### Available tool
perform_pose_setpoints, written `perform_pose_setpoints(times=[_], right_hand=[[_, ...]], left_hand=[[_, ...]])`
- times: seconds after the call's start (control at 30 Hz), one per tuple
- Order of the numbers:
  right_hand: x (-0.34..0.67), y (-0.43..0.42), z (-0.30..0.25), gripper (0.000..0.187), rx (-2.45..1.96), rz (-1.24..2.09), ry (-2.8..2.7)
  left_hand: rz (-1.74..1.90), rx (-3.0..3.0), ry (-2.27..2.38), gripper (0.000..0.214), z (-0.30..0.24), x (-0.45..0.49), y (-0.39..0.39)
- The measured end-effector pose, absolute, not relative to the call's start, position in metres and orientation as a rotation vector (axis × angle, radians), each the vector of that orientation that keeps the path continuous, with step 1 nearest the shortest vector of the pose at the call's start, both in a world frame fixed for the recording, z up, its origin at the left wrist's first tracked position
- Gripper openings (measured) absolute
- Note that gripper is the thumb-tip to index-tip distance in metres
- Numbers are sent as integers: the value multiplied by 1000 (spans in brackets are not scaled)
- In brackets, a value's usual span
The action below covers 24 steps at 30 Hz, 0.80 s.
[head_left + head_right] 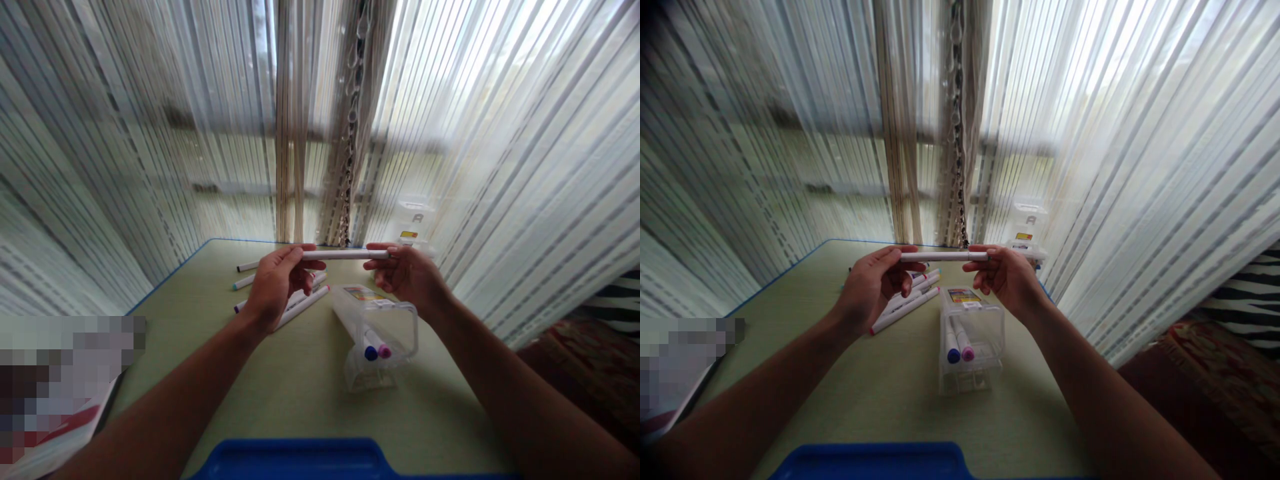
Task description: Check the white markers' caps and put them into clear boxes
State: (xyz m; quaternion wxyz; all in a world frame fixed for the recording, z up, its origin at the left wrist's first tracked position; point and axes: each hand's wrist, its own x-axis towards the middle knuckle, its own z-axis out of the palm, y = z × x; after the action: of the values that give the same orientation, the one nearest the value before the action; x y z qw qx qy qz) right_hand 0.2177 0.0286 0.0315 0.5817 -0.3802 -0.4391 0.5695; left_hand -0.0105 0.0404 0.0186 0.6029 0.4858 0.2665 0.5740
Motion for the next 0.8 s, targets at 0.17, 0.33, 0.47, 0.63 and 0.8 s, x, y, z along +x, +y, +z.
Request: perform_pose_setpoints(times=[0.17, 0.33, 0.47, 0.63, 0.8], right_hand=[[217, 29, 32, 25, -894, 1329, -1012], [217, 30, 29, 23, -874, 1307, -1054], [218, 30, 27, 23, -846, 1278, -1107], [218, 30, 24, 27, -838, 1243, -1160], [216, 30, 24, 29, -857, 1179, -1202]], left_hand=[[1335, 1188, 645, 26, 15, -11, 42], [1343, 1239, 687, 29, 15, -10, 42], [1349, 1291, 714, 30, 16, -10, 41], [1347, 1350, 750, 30, 15, -11, 40], [1351, 1430, 777, 30, 12, -12, 41]])
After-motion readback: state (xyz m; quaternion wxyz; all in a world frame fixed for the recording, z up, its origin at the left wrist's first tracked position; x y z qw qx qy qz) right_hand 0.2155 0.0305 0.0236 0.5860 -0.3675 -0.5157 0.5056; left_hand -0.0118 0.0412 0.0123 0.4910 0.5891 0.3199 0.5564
